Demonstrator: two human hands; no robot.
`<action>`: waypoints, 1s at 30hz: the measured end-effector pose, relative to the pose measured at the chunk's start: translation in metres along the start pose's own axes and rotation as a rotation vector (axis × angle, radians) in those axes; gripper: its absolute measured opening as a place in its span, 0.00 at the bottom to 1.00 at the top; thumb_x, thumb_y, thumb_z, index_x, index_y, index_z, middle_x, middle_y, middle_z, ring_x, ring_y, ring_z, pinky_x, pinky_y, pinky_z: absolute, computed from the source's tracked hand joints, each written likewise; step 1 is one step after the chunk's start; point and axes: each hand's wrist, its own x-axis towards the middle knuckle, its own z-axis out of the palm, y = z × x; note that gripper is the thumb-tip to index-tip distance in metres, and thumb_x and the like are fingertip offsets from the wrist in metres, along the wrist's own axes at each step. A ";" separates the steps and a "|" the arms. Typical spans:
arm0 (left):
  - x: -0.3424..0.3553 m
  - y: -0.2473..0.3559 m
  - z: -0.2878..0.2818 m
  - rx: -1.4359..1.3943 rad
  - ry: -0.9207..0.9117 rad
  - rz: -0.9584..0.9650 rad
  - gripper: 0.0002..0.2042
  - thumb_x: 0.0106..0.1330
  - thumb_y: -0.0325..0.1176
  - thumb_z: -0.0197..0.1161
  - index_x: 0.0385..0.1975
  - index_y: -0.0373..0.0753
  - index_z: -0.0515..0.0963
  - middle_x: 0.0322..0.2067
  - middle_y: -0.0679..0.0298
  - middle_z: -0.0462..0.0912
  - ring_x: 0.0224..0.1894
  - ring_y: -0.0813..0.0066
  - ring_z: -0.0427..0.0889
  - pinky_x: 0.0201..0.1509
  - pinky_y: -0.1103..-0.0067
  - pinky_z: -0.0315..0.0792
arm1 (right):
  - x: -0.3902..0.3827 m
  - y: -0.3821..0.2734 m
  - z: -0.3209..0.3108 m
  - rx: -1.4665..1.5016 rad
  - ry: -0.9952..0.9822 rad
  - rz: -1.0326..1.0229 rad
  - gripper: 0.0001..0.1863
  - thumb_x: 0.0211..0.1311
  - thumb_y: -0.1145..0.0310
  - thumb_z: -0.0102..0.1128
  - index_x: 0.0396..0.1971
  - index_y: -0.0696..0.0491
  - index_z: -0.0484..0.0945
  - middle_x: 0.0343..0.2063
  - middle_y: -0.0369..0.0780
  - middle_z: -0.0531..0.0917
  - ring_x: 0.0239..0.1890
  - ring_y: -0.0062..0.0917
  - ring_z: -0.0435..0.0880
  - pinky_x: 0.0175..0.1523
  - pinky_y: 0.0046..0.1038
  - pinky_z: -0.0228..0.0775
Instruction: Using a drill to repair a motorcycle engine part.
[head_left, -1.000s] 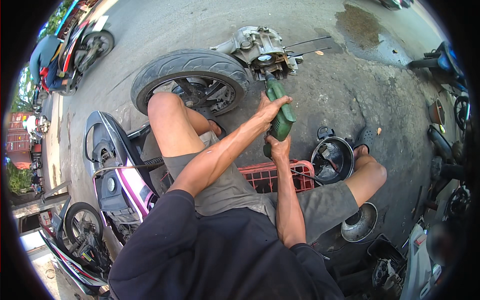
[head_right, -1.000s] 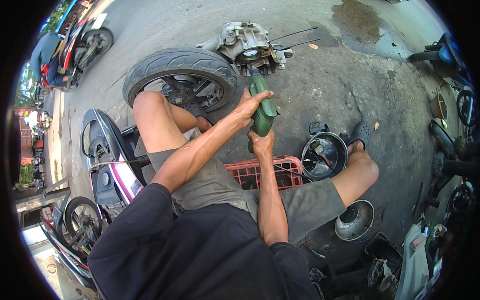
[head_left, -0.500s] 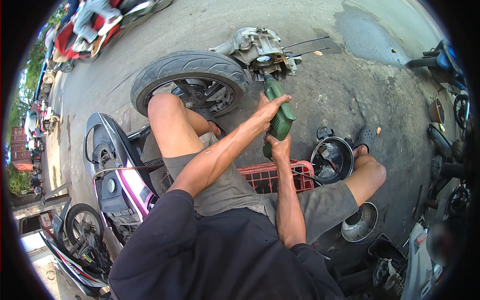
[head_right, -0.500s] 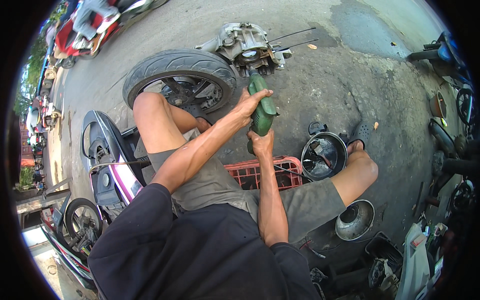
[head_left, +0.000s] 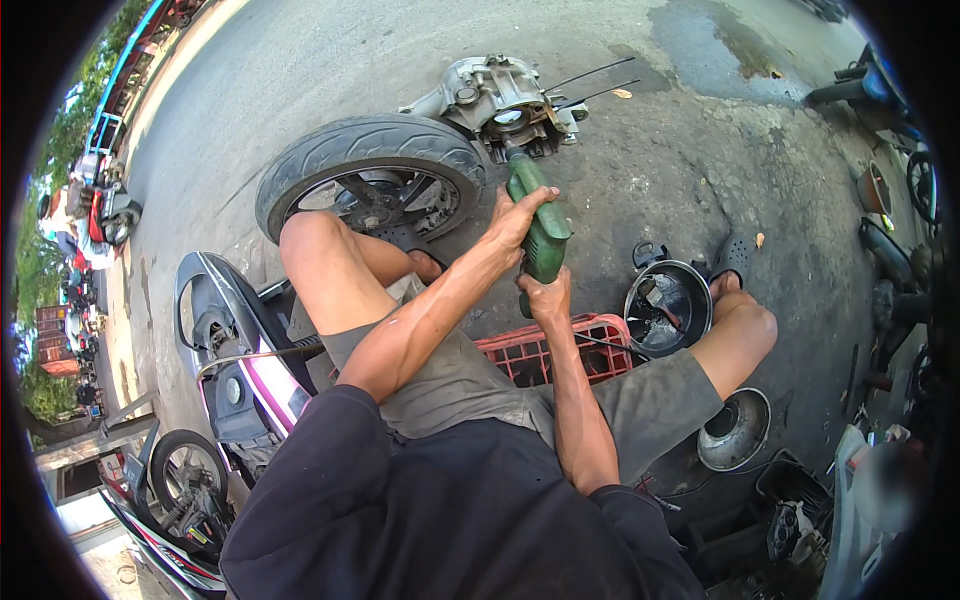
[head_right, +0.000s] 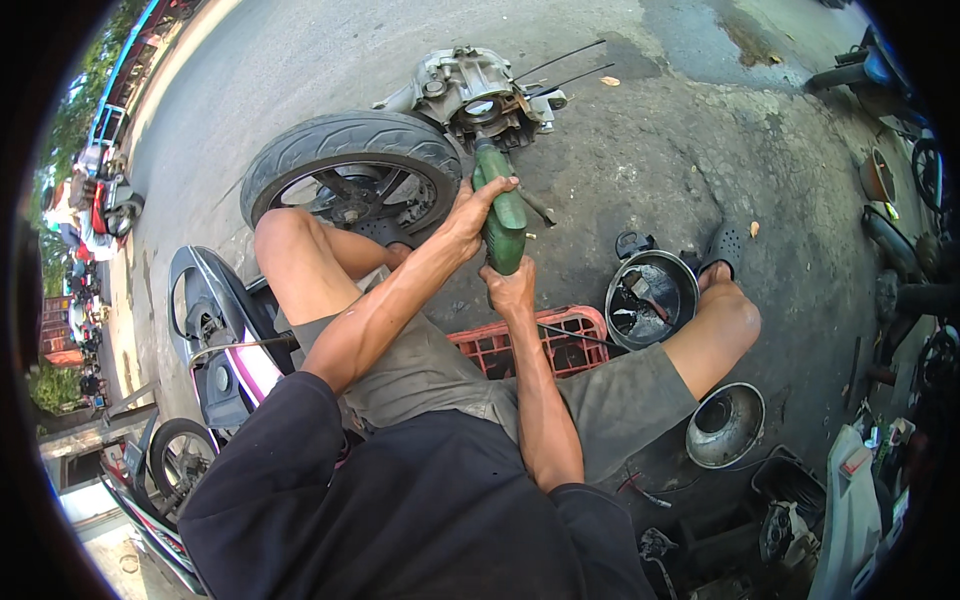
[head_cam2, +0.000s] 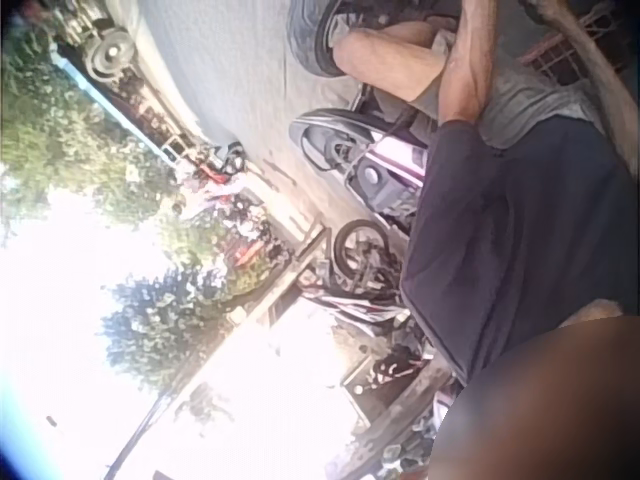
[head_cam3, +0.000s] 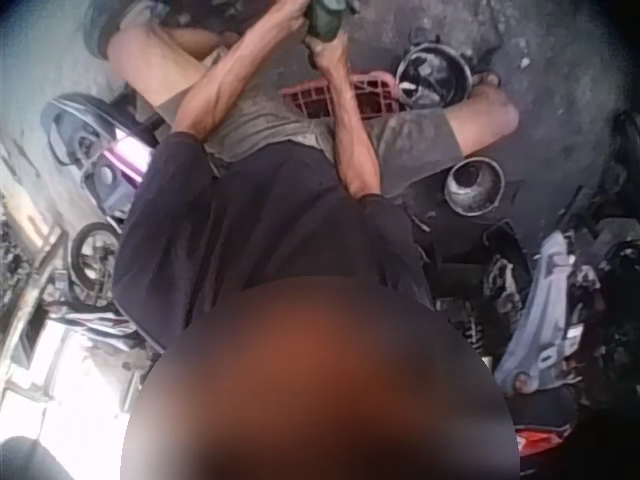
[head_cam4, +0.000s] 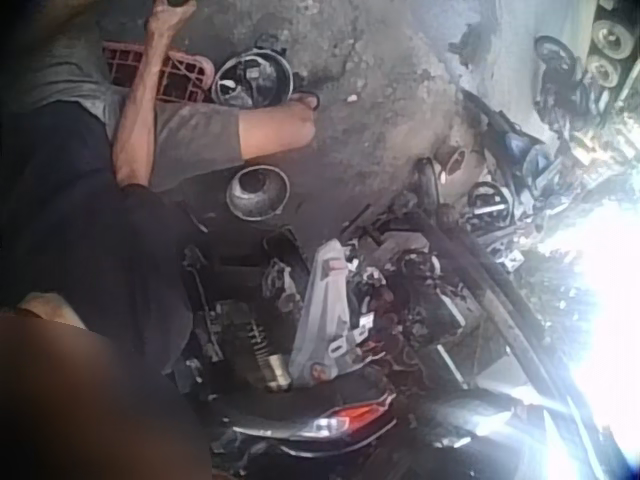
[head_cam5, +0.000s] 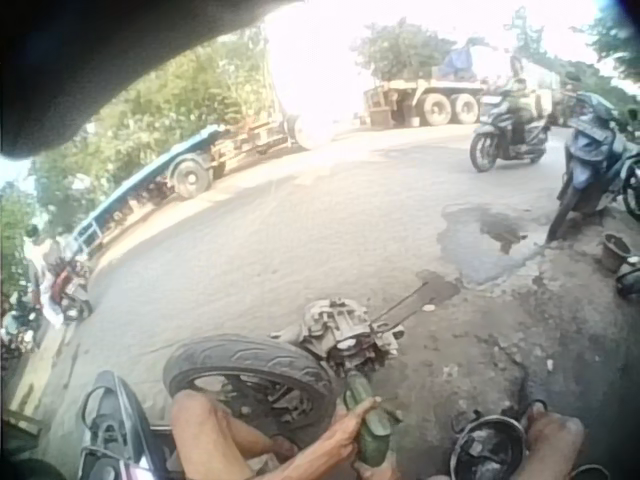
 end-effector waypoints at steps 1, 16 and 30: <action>0.000 0.000 -0.002 -0.008 0.013 0.011 0.43 0.52 0.40 0.72 0.62 0.32 0.51 0.48 0.54 0.69 0.49 0.64 0.74 0.49 0.69 0.76 | -0.001 -0.001 0.001 0.006 0.005 0.000 0.07 0.39 0.73 0.62 0.17 0.60 0.74 0.13 0.38 0.75 0.18 0.22 0.72 0.26 0.31 0.65; -0.011 0.011 -0.015 -0.065 0.023 0.011 0.42 0.52 0.39 0.72 0.63 0.34 0.52 0.47 0.56 0.71 0.49 0.65 0.74 0.51 0.69 0.74 | 0.001 -0.001 0.011 -0.106 -0.079 0.010 0.10 0.37 0.72 0.65 0.16 0.62 0.73 0.12 0.44 0.75 0.16 0.30 0.73 0.27 0.36 0.67; -0.011 0.007 -0.017 -0.031 0.039 0.069 0.42 0.54 0.40 0.71 0.64 0.33 0.52 0.50 0.54 0.68 0.51 0.63 0.73 0.51 0.65 0.74 | -0.003 -0.010 0.006 -0.085 -0.104 0.019 0.10 0.37 0.73 0.64 0.21 0.62 0.75 0.18 0.45 0.79 0.21 0.30 0.79 0.31 0.34 0.70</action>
